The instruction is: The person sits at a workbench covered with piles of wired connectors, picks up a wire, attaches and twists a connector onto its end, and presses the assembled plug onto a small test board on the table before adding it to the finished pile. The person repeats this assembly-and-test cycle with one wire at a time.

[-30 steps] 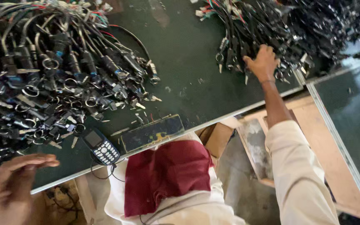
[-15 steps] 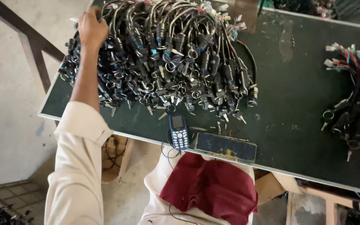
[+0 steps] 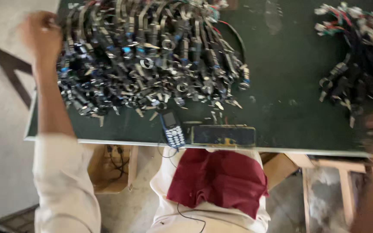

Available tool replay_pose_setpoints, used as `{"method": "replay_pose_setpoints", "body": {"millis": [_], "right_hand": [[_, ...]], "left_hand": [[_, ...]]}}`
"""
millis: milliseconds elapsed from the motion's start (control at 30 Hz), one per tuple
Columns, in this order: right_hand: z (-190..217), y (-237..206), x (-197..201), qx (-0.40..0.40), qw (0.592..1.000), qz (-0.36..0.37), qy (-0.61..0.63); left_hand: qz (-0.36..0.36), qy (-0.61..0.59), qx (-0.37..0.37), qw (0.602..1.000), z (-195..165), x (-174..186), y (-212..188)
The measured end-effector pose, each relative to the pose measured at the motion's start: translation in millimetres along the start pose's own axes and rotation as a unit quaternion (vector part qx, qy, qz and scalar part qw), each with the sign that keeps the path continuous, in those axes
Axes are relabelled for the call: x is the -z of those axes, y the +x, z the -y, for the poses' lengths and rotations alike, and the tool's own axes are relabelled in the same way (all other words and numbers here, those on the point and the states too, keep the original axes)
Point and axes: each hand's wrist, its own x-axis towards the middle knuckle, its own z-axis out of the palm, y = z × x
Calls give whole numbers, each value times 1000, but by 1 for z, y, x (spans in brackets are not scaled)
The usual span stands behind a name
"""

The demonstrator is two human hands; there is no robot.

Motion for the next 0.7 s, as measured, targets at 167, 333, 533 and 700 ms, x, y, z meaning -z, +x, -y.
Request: {"method": "replay_pose_setpoints", "body": {"millis": [167,333,533,700], "right_hand": [[116,-123,-31,-115,950,156,244],[162,-234,-102,17,923,350,160],[80,-280,-102,1,890,438,127],[33,-286,-116,145,892,420,79]], "left_hand": [[33,-392,75,916,-179,-11,-160],[303,-643,115,693,-312,-41,-277],[304,-542,297,724,-327,-71,-336],[288,-540,-60,789,-329,-65,-351]]}}
